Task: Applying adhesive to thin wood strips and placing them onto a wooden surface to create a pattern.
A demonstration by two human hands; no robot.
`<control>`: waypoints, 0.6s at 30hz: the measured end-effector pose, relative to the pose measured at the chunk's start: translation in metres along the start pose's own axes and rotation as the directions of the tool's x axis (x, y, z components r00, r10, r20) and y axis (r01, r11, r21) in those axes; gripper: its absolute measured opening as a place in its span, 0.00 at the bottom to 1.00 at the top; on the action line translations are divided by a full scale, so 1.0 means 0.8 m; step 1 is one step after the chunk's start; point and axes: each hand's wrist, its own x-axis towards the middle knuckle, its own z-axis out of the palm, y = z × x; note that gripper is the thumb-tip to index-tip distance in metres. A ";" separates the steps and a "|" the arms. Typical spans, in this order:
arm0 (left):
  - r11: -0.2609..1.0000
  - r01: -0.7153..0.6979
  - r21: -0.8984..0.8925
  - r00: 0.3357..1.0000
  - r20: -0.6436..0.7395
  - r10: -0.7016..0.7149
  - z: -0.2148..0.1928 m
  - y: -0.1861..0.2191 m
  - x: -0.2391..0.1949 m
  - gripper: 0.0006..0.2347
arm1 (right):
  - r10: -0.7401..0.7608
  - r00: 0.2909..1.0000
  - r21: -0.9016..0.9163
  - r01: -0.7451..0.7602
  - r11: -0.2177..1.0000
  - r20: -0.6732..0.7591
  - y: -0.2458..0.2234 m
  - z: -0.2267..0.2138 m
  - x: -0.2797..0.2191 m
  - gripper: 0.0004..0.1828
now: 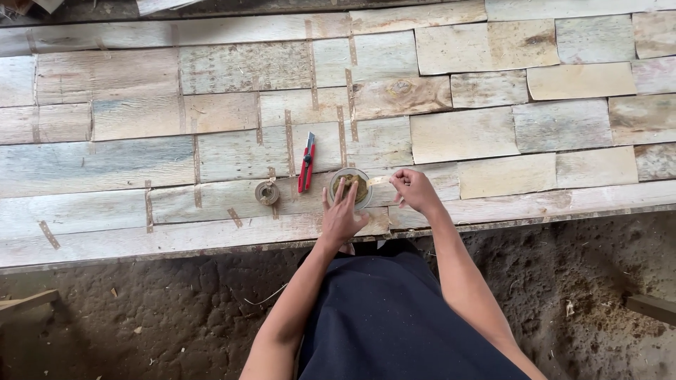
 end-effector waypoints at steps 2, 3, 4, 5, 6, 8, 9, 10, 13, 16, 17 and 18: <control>0.999 -0.035 0.011 0.981 -0.190 0.037 0.022 -0.006 -0.003 0.34 | -0.025 0.999 -0.019 0.026 0.999 0.043 0.009 -0.010 0.004 0.11; 0.997 -0.072 0.028 0.925 -0.372 0.077 0.034 -0.008 -0.005 0.29 | -0.050 0.995 -0.037 0.053 0.998 0.083 0.014 -0.016 0.005 0.12; 0.997 -0.069 0.029 0.927 -0.368 0.074 0.029 -0.005 -0.006 0.29 | -0.046 0.995 -0.035 0.049 0.998 0.086 0.017 -0.019 0.006 0.12; 0.995 -0.096 0.002 0.904 -0.419 0.088 0.026 0.001 -0.004 0.22 | -0.093 0.988 -0.044 0.099 0.994 0.121 0.020 -0.024 0.007 0.13; 0.992 -0.125 -0.022 0.877 -0.469 0.100 0.022 0.006 -0.003 0.16 | -0.139 0.978 -0.051 0.148 0.988 0.157 0.023 -0.029 0.008 0.13; 0.974 -0.160 -0.162 0.893 -0.444 0.073 0.039 0.010 0.006 0.14 | -0.169 0.968 -0.058 0.182 0.982 0.185 0.016 -0.038 0.002 0.13; 0.935 -0.191 -0.300 0.909 -0.413 0.053 0.048 0.013 0.009 0.13 | -0.196 0.958 -0.064 0.213 0.975 0.210 0.014 -0.042 -0.002 0.13; 0.936 -0.186 -0.299 0.908 -0.416 0.048 0.049 0.021 0.005 0.13 | -0.197 0.956 -0.065 0.215 0.974 0.217 0.020 -0.046 -0.003 0.13; 0.775 -0.147 -0.614 0.959 -0.282 -0.042 0.059 0.038 0.006 0.20 | -0.219 0.940 -0.050 0.240 0.969 0.259 0.027 -0.058 0.000 0.12; 0.730 -0.129 -0.671 0.962 -0.264 -0.073 0.084 0.046 0.008 0.18 | -0.244 0.923 -0.048 0.269 0.962 0.299 0.026 -0.069 -0.005 0.12; 0.715 -0.136 -0.686 0.959 -0.271 -0.078 0.089 0.051 0.008 0.18 | -0.247 0.919 -0.057 0.277 0.959 0.307 0.025 -0.072 -0.008 0.12; 0.699 -0.143 -0.701 0.957 -0.278 -0.083 0.095 0.055 0.008 0.17 | -0.251 0.915 -0.065 0.285 0.956 0.315 0.024 -0.075 -0.011 0.13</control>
